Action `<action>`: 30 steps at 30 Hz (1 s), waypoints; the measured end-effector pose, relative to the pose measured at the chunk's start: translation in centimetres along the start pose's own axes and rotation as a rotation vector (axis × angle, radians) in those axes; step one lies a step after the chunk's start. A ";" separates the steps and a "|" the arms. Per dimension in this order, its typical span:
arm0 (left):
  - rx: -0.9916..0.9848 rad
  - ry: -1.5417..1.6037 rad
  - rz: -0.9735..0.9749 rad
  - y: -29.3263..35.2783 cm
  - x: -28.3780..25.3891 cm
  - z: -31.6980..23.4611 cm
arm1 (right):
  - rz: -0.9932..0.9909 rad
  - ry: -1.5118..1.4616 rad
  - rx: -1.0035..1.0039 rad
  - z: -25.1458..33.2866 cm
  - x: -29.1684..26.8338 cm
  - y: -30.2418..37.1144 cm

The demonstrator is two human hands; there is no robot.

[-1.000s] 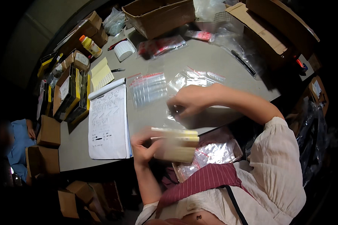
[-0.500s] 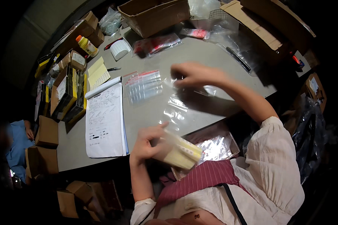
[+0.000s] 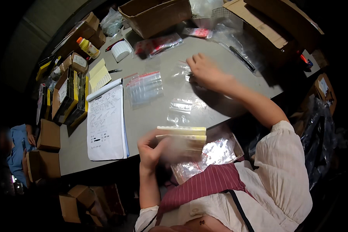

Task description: The person repeatedly picks up small yellow rectangular items and places them into clear plastic bags on a cluttered table. The person handles the items one at a time, opening each bag, inserting the item, and setting the bag down before repeating the process.

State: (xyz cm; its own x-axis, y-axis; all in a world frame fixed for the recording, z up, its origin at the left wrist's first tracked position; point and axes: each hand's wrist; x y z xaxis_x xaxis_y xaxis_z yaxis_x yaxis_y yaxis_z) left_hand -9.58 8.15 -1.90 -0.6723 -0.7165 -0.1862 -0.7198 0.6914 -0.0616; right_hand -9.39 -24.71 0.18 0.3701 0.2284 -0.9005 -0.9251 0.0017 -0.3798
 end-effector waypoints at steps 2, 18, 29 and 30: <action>-0.004 0.028 -0.057 0.3 0.4 0.0 | -0.004 -0.034 -0.009 0.3 -1.8 0.2; 0.035 -0.146 -0.264 -0.2 3.5 -1.2 | 0.317 -0.613 -0.261 6.5 -6.2 7.6; 0.010 -0.146 -0.244 -0.1 4.0 -0.7 | 0.215 -0.712 -0.237 5.7 -4.9 8.6; -0.012 -0.144 -0.251 -0.1 4.1 -0.8 | 0.204 -0.702 -0.247 5.7 -4.9 8.7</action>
State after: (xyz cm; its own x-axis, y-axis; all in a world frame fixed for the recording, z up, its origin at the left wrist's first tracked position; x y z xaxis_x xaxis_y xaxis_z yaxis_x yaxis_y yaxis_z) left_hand -12.41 5.09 -1.92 -0.4424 -0.8437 -0.3041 -0.8629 0.4928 -0.1118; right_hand -19.70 -20.22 2.49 -0.0223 0.7648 -0.6438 -0.8927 -0.3052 -0.3316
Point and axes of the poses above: each hand's wrist, its own y-axis away from the middle knuckle, its own x-axis out of the palm, z = x × y, and after that the axes turned 12 degrees about -y, right-handed
